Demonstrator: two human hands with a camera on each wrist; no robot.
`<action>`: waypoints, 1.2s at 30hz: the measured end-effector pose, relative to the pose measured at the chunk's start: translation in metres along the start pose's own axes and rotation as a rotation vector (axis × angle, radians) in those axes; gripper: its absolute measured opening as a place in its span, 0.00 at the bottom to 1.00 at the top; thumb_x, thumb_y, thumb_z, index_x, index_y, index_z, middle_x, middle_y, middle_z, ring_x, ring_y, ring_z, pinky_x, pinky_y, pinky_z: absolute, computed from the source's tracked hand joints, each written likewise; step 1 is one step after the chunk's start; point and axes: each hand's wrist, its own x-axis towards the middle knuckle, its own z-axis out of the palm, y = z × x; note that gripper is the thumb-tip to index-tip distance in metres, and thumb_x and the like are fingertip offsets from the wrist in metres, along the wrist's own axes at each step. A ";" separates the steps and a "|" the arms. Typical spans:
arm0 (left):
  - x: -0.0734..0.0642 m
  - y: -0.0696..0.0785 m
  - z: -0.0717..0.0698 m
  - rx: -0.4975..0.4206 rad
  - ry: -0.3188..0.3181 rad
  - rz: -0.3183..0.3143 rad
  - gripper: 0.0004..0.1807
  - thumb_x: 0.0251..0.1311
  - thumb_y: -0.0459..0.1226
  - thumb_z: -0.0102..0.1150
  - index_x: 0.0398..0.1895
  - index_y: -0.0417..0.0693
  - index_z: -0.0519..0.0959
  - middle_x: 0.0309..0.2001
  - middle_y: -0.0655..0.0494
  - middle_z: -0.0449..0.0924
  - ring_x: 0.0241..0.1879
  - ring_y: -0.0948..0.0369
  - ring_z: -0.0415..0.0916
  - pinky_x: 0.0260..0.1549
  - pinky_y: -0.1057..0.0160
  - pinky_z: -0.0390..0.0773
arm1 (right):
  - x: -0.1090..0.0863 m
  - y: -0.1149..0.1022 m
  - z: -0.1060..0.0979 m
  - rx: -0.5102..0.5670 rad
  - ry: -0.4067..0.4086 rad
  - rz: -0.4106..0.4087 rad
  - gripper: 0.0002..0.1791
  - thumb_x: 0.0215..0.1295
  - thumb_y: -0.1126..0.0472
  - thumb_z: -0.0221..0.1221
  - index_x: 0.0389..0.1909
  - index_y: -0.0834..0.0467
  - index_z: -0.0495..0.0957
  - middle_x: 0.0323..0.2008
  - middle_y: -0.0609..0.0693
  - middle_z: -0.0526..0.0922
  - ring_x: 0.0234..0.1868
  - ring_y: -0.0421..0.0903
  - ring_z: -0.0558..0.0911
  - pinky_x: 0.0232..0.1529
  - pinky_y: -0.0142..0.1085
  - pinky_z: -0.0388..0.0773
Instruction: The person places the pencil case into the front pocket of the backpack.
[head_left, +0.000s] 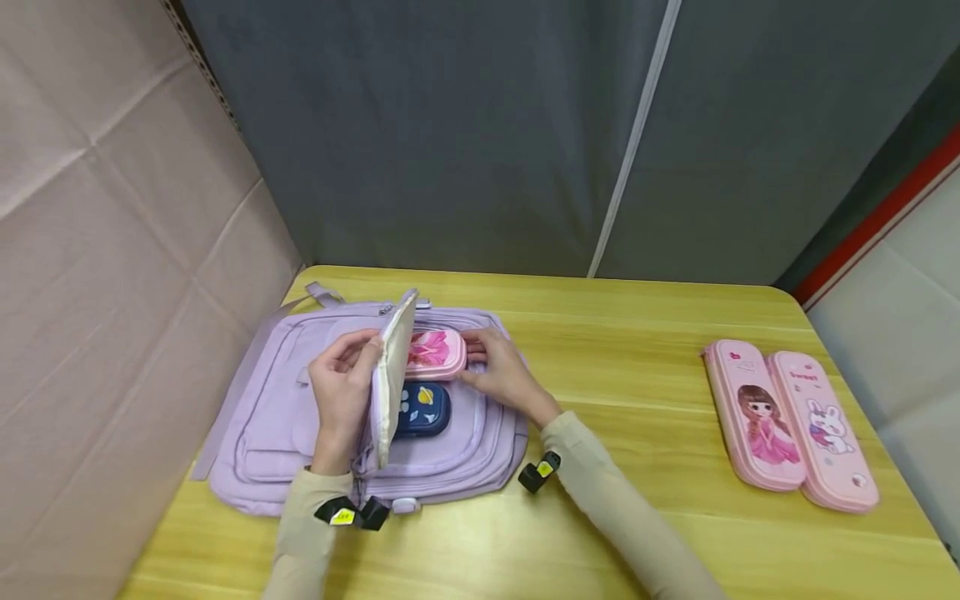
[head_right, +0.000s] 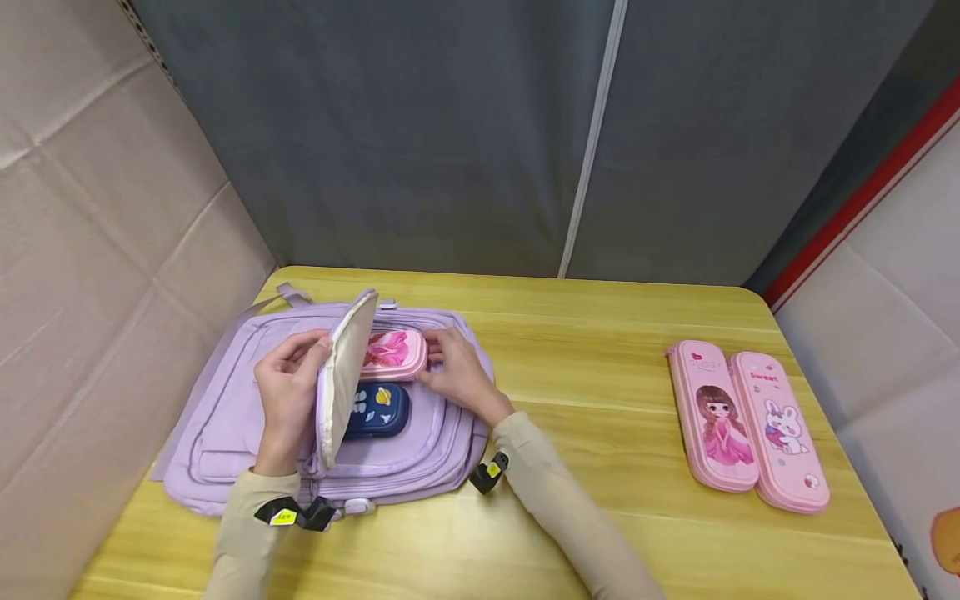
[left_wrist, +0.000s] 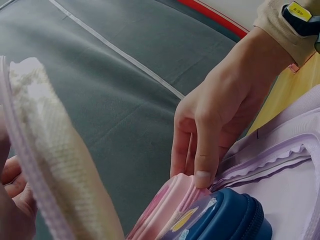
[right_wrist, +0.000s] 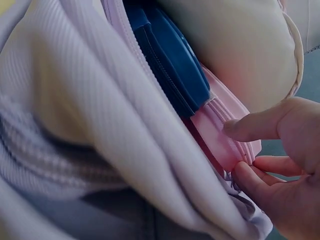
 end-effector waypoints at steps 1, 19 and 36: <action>0.000 0.000 0.000 -0.005 0.002 -0.002 0.10 0.63 0.29 0.62 0.43 0.30 0.84 0.32 0.62 0.89 0.34 0.65 0.86 0.37 0.70 0.86 | 0.001 0.000 0.001 0.005 -0.003 -0.001 0.36 0.54 0.75 0.70 0.65 0.72 0.69 0.60 0.66 0.76 0.58 0.58 0.82 0.61 0.41 0.81; 0.000 0.000 -0.004 -0.068 0.025 0.008 0.10 0.61 0.25 0.62 0.43 0.25 0.82 0.31 0.60 0.89 0.33 0.66 0.87 0.37 0.69 0.86 | 0.002 0.004 0.007 0.014 -0.020 0.011 0.27 0.61 0.72 0.65 0.62 0.70 0.74 0.59 0.67 0.80 0.59 0.58 0.83 0.60 0.37 0.81; 0.001 -0.003 -0.004 -0.052 0.008 0.010 0.10 0.61 0.24 0.61 0.44 0.24 0.82 0.32 0.62 0.89 0.33 0.66 0.86 0.38 0.70 0.86 | -0.033 0.022 -0.050 -0.001 0.143 -0.078 0.21 0.69 0.66 0.61 0.60 0.70 0.75 0.54 0.66 0.83 0.53 0.59 0.84 0.57 0.49 0.83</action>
